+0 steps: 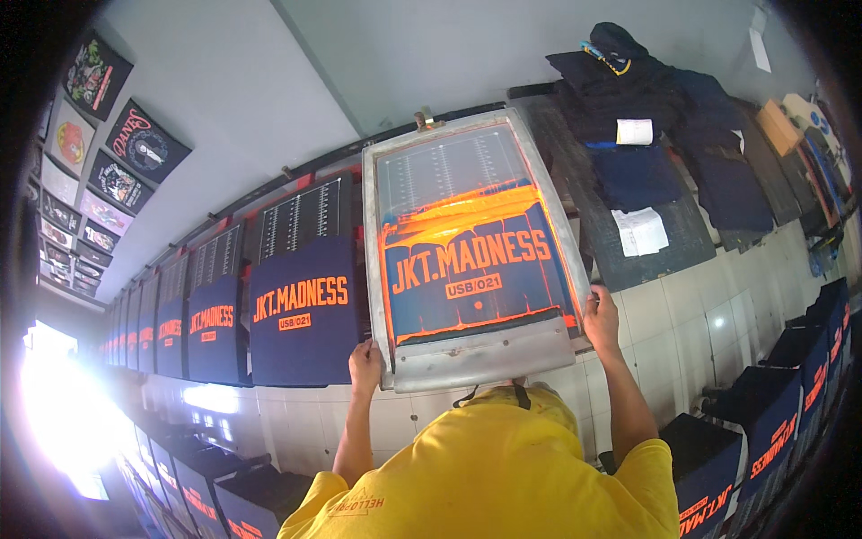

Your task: The person performs screen printing on a series of t-shirts by applying orange ink through a stencil with a squeegee and then lifting the frame to reveal the printed design.

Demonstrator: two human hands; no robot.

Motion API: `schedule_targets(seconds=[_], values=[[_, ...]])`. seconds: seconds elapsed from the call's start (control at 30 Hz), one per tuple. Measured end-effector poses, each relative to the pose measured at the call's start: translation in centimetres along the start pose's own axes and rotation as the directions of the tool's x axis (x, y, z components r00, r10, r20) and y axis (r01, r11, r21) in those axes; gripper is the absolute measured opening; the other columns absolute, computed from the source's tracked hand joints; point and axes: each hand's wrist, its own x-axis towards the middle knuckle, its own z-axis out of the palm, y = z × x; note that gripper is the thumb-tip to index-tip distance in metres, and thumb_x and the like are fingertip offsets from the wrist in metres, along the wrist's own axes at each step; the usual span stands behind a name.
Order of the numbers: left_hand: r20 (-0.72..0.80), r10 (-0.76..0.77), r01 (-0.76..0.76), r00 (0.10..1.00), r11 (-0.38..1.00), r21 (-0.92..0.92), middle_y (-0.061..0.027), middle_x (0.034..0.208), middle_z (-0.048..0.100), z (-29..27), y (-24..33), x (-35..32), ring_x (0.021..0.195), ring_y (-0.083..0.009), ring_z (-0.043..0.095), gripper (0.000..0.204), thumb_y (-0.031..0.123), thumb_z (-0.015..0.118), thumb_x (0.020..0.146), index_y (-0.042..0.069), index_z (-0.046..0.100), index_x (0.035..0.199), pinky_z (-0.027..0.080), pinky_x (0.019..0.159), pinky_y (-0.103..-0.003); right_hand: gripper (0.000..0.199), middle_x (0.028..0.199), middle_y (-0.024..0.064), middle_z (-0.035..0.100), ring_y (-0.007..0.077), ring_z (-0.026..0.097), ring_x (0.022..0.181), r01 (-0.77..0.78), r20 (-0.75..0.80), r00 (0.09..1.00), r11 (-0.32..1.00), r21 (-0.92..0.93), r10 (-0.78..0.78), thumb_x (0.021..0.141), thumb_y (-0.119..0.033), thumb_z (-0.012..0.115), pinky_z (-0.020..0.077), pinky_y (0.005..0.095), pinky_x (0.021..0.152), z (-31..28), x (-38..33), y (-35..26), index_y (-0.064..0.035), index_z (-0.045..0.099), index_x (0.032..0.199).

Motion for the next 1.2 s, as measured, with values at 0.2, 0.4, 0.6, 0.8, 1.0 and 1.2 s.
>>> schedule_targets(seconds=[0.2, 0.4, 0.6, 0.8, 1.0, 1.2], values=[[0.283, -0.245, 0.333, 0.927, 0.884, -0.327, -0.0013, 0.074, 0.065, -1.2, -2.5, 2.0, 0.064, -0.0090, 0.060, 0.029, 0.024, 0.066, 0.090, -0.005, 0.070, 0.096, 0.052, 0.061, -0.027, 0.028, 0.096, 0.0244, 0.065, 0.0416, 0.062, 0.091, -0.075, -0.068, 0.995, 0.996, 0.048, 0.078, 0.096, -0.021, 0.047, 0.0473, 0.0444, 0.080, 1.6, 1.0, 1.4, 0.0021, 0.059, 0.108], [0.416, -0.332, 0.493, 0.847, 0.784, -0.378, -0.0027, 0.080, 0.067, -3.1, 0.5, 2.5, 0.067, -0.0099, 0.061, 0.027, 0.023, 0.068, 0.089, -0.002, 0.071, 0.100, 0.051, 0.062, -0.025, 0.036, 0.085, 0.0252, 0.065, 0.0381, 0.063, 0.081, -0.114, -0.033, 0.993, 0.993, 0.037, 0.116, 0.095, -0.026, 0.046, 0.0472, 0.0421, 0.075, 1.6, 1.2, 2.0, 0.0054, 0.062, 0.096], [0.375, -0.355, 0.511, 0.856, 0.693, -0.509, -0.0009, 0.076, 0.065, -2.7, 0.0, 1.9, 0.064, -0.0076, 0.057, 0.024, 0.022, 0.067, 0.090, -0.001, 0.070, 0.096, 0.045, 0.058, -0.023, 0.043, 0.074, 0.0241, 0.063, 0.0334, 0.062, 0.073, -0.206, 0.050, 0.978, 0.976, 0.072, 0.203, 0.094, -0.032, 0.047, 0.0457, 0.0404, 0.070, 1.4, 1.5, 1.8, 0.0071, 0.064, 0.085], [0.150, -0.344, 0.365, 0.927, 0.735, -0.571, 0.0055, 0.065, 0.052, -2.0, 2.5, 0.6, 0.059, -0.0039, 0.041, 0.027, 0.025, 0.063, 0.090, -0.002, 0.067, 0.087, 0.031, 0.055, -0.024, 0.042, 0.071, 0.0181, 0.063, 0.0233, 0.059, 0.069, -0.189, 0.018, 0.982, 0.971, 0.144, 0.189, 0.095, -0.028, 0.048, 0.0447, 0.0381, 0.069, 0.9, 1.0, 2.3, 0.0099, 0.062, 0.083], [-0.037, -0.352, 0.281, 0.935, 0.803, -0.526, 0.0064, 0.071, 0.048, -6.2, 2.4, -1.7, 0.067, -0.0057, 0.040, 0.028, 0.026, 0.060, 0.091, 0.000, 0.065, 0.085, 0.033, 0.059, -0.025, 0.038, 0.077, 0.0206, 0.065, 0.0270, 0.061, 0.072, -0.114, 0.020, 0.993, 0.948, 0.298, 0.114, 0.093, -0.025, 0.050, 0.0456, 0.0383, 0.070, 0.8, -0.6, -1.4, 0.0093, 0.065, 0.092], [-0.312, -0.385, 0.247, 0.869, 0.883, -0.399, 0.0057, 0.064, 0.047, -15.6, -0.3, -7.3, 0.058, -0.0059, 0.038, 0.031, 0.026, 0.055, 0.093, 0.000, 0.063, 0.079, 0.031, 0.052, -0.026, 0.034, 0.079, 0.0193, 0.068, 0.0287, 0.065, 0.071, -0.014, 0.186, 0.981, 0.936, 0.352, -0.055, 0.092, -0.027, 0.052, 0.0491, 0.0383, 0.069, 5.3, -5.0, -9.7, 0.0031, 0.067, 0.097]])
